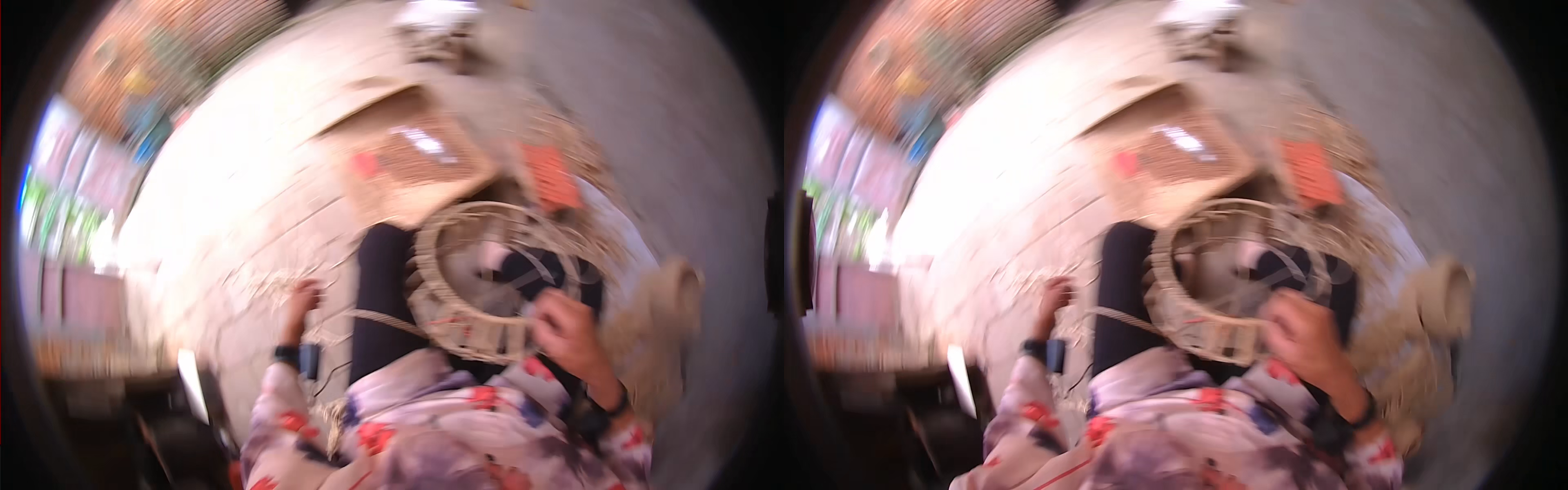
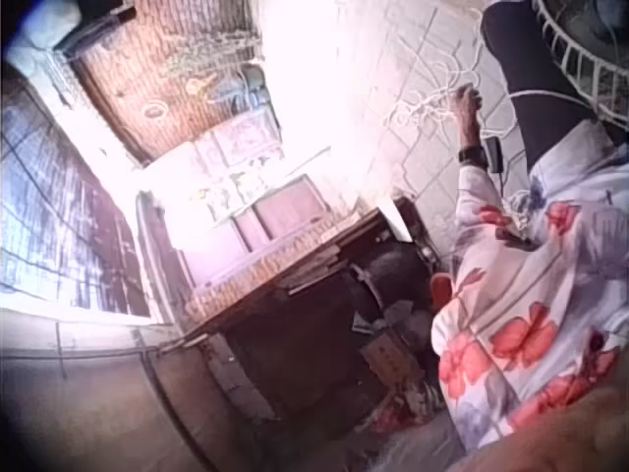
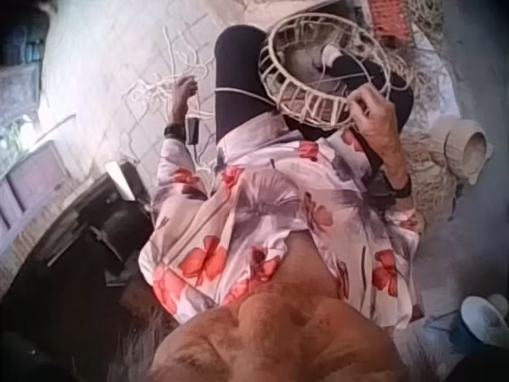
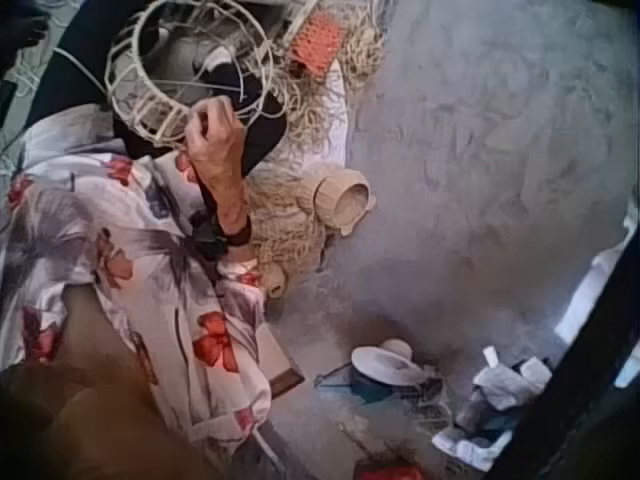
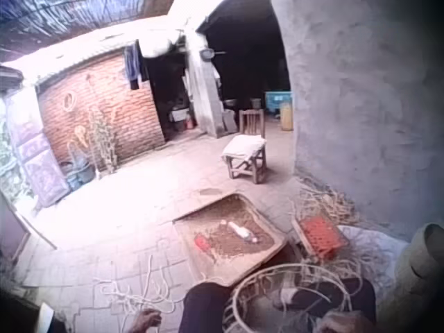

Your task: The recorder is weaving a basket using long strips of bamboo or similar plant fiber over a circular wooden frame.

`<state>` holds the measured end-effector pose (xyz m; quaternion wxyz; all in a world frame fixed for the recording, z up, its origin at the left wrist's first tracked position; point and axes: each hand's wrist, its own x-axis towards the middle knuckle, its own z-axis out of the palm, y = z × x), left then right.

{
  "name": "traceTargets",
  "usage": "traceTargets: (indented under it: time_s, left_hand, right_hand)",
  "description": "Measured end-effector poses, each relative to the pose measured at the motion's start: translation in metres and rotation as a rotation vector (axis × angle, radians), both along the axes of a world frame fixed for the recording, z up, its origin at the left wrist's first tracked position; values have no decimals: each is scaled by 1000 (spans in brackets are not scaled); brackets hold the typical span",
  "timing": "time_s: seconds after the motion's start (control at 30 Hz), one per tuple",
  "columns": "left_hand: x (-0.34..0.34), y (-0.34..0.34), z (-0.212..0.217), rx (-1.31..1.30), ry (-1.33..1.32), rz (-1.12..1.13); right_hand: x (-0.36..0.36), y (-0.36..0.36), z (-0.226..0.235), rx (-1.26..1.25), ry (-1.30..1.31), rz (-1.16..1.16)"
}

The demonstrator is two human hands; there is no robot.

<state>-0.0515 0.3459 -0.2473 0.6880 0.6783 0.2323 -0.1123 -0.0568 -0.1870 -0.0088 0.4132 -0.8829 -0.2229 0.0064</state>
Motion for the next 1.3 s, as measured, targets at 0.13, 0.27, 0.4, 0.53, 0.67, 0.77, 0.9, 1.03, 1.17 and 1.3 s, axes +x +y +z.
traceTargets:
  time_s: [0.13,0.27,0.4,0.53,0.67,0.77,0.9,1.03,1.17,1.3]
  left_hand:
    - [-90,-17,-73,97,402,191]
    - [-157,-22,-130,6,531,286]
    - [-149,-19,-161,259,582,192]
    - [-110,8,-201,550,346,84]
    - [-42,34,-195,762,281,8]
    - [-18,63,-215,840,297,41]
    - [11,85,-228,894,462,74]
    - [-26,106,-294,581,495,235]
    - [-30,51,-284,516,430,38]
    - [-52,-35,-246,499,301,-116]
  right_hand:
    - [-4,14,10,-71,163,-117]
    - [6,27,16,-86,353,-144]
    - [10,26,16,-92,348,-116]
    - [23,49,30,-175,464,-161]
    - [20,45,35,-244,531,-196]
    - [34,61,48,-394,536,-136]
    - [35,79,61,-433,604,-206]
    - [54,81,62,-388,624,-110]
    - [46,88,66,-412,646,-159]
    - [42,90,66,-422,613,-140]
